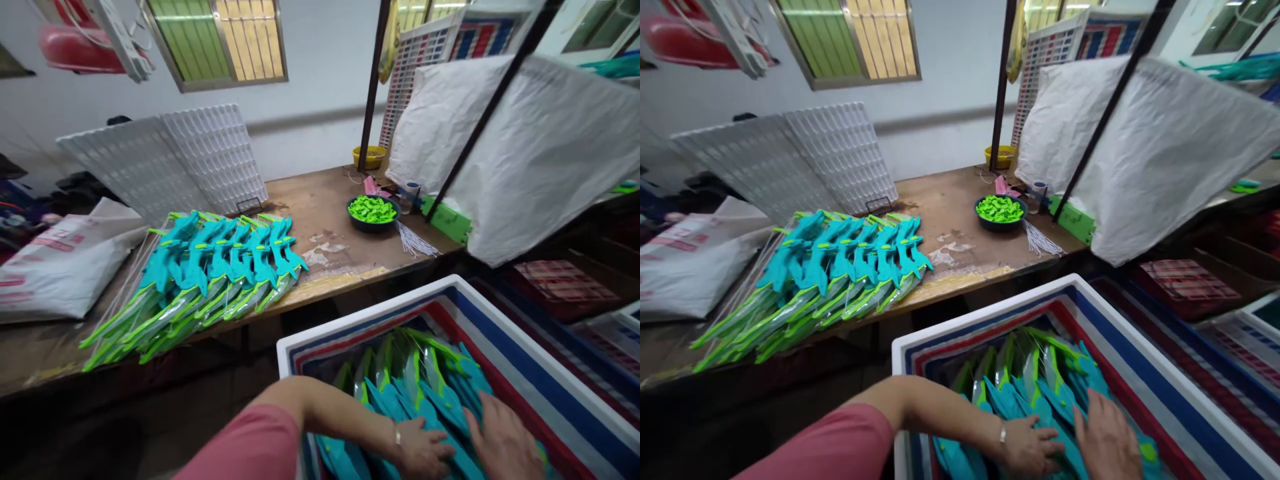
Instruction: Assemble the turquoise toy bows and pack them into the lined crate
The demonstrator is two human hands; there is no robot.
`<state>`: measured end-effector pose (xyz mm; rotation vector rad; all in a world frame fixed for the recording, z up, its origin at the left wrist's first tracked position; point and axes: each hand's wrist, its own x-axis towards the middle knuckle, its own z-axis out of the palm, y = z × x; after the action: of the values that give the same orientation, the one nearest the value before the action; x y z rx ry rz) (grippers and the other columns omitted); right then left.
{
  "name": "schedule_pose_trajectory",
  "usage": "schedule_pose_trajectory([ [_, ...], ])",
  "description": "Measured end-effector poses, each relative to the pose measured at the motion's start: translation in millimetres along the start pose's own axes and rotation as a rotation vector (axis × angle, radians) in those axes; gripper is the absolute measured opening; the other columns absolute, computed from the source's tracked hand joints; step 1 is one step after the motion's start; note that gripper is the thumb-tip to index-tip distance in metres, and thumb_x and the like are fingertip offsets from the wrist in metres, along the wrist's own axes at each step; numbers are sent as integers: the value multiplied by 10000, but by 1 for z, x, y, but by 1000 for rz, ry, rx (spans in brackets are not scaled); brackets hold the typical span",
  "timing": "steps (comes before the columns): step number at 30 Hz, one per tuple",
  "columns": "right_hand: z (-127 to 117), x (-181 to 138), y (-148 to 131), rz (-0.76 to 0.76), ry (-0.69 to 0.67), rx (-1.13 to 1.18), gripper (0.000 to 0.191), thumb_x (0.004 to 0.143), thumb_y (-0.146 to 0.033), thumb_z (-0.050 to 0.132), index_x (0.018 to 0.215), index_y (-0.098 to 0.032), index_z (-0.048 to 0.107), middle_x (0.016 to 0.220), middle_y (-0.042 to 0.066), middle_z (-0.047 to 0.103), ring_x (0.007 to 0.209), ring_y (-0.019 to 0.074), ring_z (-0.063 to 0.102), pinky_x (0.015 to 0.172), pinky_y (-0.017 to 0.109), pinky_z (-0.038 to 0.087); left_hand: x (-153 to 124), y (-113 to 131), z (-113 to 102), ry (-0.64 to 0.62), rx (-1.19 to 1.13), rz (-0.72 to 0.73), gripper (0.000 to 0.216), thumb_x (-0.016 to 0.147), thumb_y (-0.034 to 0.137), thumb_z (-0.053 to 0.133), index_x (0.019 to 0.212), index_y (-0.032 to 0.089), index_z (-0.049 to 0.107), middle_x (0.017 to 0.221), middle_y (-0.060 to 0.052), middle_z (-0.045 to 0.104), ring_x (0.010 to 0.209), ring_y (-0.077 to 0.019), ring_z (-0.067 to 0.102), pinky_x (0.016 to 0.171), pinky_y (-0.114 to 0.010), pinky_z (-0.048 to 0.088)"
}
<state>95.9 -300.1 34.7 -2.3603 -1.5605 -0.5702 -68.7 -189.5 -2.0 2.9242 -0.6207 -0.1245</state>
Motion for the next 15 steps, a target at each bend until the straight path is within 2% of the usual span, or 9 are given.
schedule_pose_trajectory([
  [2,-6,35,-57,-71,54,94,471,1037,-492,331,1165,-160,640,1048,183,741,946,336,733,756,459,604,-78,-12,-39,112,-9,-35,550,909,474,591,1367,183,682,1569,-150,504,1487,-337,445,1041,-523,526],
  [4,-6,70,-119,-121,85,230,457,1061,-493,343,1208,-164,624,1081,166,747,961,310,742,801,439,615,-168,-33,-82,263,-43,-212,592,945,526,571,1401,150,615,1612,-180,437,1552,-352,328,1186,-569,395],
  [6,-2,103,-187,-156,74,380,418,1073,-468,375,1240,-173,620,1118,151,750,978,288,749,824,418,624,-267,-62,-122,394,-88,-539,613,918,509,645,1431,183,567,1626,-186,422,1568,-372,280,1244,-628,272],
  [8,4,134,-259,-203,21,544,365,1075,-420,409,1254,-187,627,1142,132,751,998,266,751,853,398,627,-371,-95,-155,512,-35,-917,550,921,366,643,1434,186,558,1634,-201,406,1574,-386,262,1256,-662,204],
  [9,7,148,-296,-241,-24,629,338,1072,-386,423,1253,-193,632,1149,124,751,1002,255,751,865,386,626,-423,-112,-168,566,18,-1108,489,939,306,604,1412,187,576,1633,-195,410,1575,-378,267,1262,-653,195],
  [11,12,172,-370,-327,-152,790,286,1055,-302,441,1225,-205,650,1129,105,753,987,236,748,867,361,620,-521,-144,-191,620,104,-1468,456,942,312,592,1372,162,603,1611,-197,438,1566,-376,286,1271,-608,219],
  [13,15,193,-439,-390,-299,902,251,1018,-221,472,1170,-213,672,1074,86,756,953,224,744,850,335,606,-602,-169,-207,592,79,-1844,491,954,363,566,1379,118,590,1589,-219,451,1531,-362,353,1258,-523,293],
  [15,16,213,-502,-417,-441,923,226,987,-176,520,1137,-210,686,1056,78,757,961,222,737,861,322,584,-657,-186,-214,553,23,-2054,561,952,417,547,1344,18,589,1482,-314,514,1439,-440,461,1177,-566,385],
])
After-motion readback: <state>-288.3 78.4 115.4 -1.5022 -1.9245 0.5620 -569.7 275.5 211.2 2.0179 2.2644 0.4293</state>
